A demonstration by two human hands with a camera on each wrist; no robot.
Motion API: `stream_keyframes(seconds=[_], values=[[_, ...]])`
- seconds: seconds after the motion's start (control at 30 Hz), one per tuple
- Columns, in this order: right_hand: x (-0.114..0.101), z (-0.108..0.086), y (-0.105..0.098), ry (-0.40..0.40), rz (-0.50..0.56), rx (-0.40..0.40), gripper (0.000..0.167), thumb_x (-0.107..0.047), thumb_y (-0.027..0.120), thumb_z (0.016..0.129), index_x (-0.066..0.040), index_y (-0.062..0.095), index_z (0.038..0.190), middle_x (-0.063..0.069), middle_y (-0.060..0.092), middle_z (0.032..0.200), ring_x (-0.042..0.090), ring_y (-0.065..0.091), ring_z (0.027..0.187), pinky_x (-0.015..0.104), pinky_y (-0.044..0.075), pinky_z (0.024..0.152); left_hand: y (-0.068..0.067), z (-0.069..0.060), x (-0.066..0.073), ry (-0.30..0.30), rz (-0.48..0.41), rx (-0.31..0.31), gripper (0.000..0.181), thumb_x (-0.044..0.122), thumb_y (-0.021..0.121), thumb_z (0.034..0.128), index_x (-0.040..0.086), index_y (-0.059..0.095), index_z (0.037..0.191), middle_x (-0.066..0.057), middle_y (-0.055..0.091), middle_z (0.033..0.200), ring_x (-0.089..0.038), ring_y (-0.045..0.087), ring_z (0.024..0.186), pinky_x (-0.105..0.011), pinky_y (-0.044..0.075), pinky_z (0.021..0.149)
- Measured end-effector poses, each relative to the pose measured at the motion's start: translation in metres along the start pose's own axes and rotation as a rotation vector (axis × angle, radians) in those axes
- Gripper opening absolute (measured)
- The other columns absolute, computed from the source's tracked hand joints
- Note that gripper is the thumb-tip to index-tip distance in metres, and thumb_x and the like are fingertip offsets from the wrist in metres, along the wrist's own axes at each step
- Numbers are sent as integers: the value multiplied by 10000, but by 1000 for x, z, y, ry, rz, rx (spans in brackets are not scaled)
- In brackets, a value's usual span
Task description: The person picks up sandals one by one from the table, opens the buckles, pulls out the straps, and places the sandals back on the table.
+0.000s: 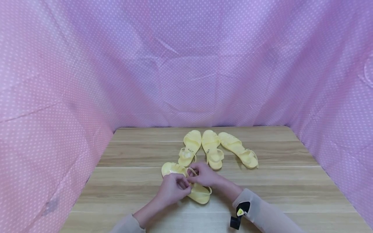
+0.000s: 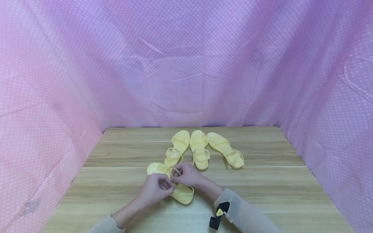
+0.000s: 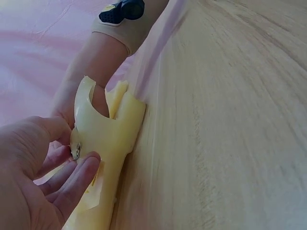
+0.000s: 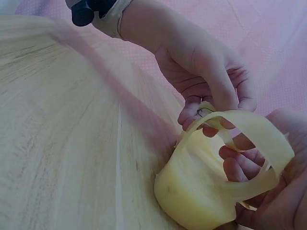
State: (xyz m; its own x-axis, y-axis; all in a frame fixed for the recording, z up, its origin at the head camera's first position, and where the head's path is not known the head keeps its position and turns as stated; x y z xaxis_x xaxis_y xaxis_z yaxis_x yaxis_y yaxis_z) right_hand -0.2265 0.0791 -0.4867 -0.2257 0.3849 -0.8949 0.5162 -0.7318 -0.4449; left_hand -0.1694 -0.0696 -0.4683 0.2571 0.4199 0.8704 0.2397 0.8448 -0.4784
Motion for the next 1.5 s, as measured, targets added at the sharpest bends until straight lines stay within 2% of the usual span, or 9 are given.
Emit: stream_keyframes(seconds=[0.2, 0.37, 0.57, 1.0, 1.13, 1.27, 1.4, 1.5], values=[[1, -1, -2, 15, -16, 27, 153, -51, 787, 873, -78, 637, 856, -45, 590, 806, 73, 550, 736, 193, 446, 657, -2, -2, 0, 4, 2, 25, 178, -29, 798, 780, 110, 713, 709, 7, 718, 653, 5, 625, 552, -201, 569, 534], [3, 0, -1, 22, 25, 4, 116, -76, 791, 899, -63, 677, 912, -37, 622, 807, 75, 567, 717, 180, 459, 632, -2, -3, -1, 5, -16, 25, 163, -13, 827, 801, 102, 728, 742, -14, 744, 696, -1, 646, 578, -206, 589, 561], [2, 0, 2, 3, 51, -21, 107, -32, 790, 886, -44, 688, 915, -39, 640, 790, 53, 575, 706, 172, 473, 660, -2, -4, -2, -2, -21, 21, 154, -18, 828, 803, 98, 733, 769, -26, 753, 719, -1, 653, 597, -209, 598, 578], [2, -4, -1, 108, 161, 83, 142, -34, 796, 895, -12, 658, 921, 38, 713, 811, 79, 625, 724, 174, 489, 610, -4, -5, 1, -18, -8, 14, 155, 3, 823, 816, 103, 717, 762, -5, 737, 713, -6, 645, 593, -208, 592, 569], [2, -4, -1, 84, 165, 75, 137, -22, 790, 898, 14, 660, 922, 58, 712, 829, 86, 614, 729, 169, 498, 616, -4, -6, 2, -17, -6, 16, 153, 0, 823, 815, 100, 719, 764, -13, 742, 718, -6, 649, 595, -212, 595, 572], [0, -3, 0, 54, 137, 46, 138, -39, 804, 896, 4, 674, 919, 14, 683, 827, 70, 597, 722, 160, 479, 617, -6, -6, 3, -9, 5, 24, 159, -3, 820, 811, 103, 713, 760, -13, 741, 717, -2, 641, 589, -213, 591, 567], [1, -4, -1, 53, 130, 12, 155, -51, 823, 885, -17, 675, 915, -27, 652, 815, 66, 586, 726, 163, 467, 637, -5, -7, 3, -2, 6, 29, 159, -8, 816, 808, 102, 712, 760, -15, 743, 714, 0, 642, 584, -214, 590, 562], [2, -5, -2, 60, 146, 25, 159, -30, 816, 879, -10, 661, 911, -30, 647, 813, 73, 587, 736, 168, 474, 638, -4, -8, 3, -1, 5, 35, 161, 1, 824, 806, 105, 712, 756, -11, 743, 710, 2, 643, 585, -212, 589, 561]])
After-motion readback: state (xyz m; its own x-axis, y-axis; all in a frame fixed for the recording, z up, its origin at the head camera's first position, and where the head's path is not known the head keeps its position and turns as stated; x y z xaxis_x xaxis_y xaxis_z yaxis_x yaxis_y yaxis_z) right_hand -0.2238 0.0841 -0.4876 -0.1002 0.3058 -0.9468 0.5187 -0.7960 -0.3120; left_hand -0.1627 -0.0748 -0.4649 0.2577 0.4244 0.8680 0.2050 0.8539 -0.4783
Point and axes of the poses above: each hand's wrist, its own z-axis towards the middle knuckle, its own y-axis out of the palm, x = y × z, the point moved 5 cm from there along z, towards the middle knuckle
